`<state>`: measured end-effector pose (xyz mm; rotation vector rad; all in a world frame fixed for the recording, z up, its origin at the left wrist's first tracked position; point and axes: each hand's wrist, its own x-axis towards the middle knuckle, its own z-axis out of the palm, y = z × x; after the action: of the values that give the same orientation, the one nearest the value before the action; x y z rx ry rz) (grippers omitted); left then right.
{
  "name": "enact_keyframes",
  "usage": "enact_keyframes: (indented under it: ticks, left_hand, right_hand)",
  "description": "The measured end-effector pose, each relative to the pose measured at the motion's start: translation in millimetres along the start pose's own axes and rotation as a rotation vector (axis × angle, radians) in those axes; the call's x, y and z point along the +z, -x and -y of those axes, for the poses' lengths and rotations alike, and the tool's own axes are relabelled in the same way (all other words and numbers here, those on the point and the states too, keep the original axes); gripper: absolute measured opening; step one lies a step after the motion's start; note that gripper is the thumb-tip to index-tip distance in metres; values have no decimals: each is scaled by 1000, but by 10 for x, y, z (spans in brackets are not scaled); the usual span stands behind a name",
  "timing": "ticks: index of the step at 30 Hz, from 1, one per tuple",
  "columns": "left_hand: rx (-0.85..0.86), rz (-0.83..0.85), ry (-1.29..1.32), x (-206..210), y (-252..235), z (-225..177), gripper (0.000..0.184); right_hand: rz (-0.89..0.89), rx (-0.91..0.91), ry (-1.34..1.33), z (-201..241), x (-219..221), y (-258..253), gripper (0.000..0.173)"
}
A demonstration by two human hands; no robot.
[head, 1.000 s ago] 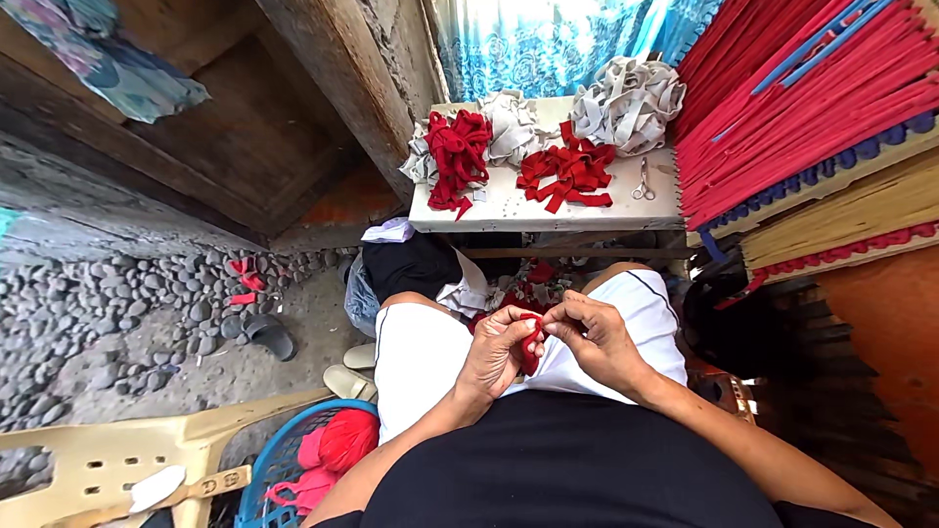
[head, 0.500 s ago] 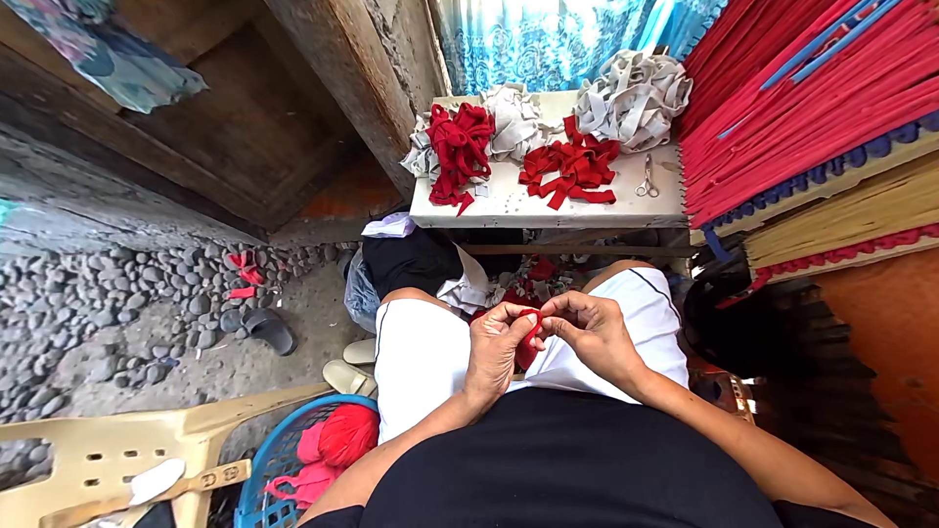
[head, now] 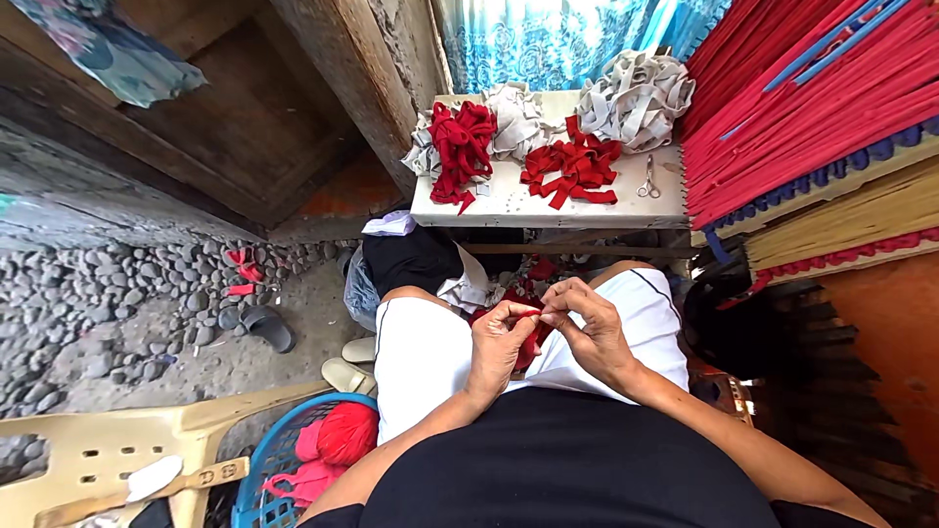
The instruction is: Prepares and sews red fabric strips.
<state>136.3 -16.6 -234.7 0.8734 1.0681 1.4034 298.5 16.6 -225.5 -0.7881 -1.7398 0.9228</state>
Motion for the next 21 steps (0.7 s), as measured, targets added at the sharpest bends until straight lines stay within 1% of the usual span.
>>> enact_keyframes:
  ticks: [1,3,7,9,12,16,21]
  left_hand:
    - [-8,-1,15,-1,-6,-13,9]
    - [-37,-25,47,-16,-22,-37,9]
    - [-113,-39,113,-54,-40,-80,8]
    - [-126,-35,116,-59,-39,-97,7]
    - [-137,-35,112,-56,-42,-118,7]
    - [-124,-35,101,-61,-43,-117,7]
    - [-114,-58,90,-67,-51,-133,7]
  right_hand:
    - [-4,-17,-49,8,-16,-13,5]
    - [-3,13,-216,39,-55,-35,9]
    - [3,164,-591,83,-169,-57,11]
    - [-11,220,-697,119,-242,-71,12]
    - [-60,238,-656,141,-386,-100,13]
    - [-130,236,-515,149,-577,-112,11]
    - [-167,252,-295,138,-792,-69,9]
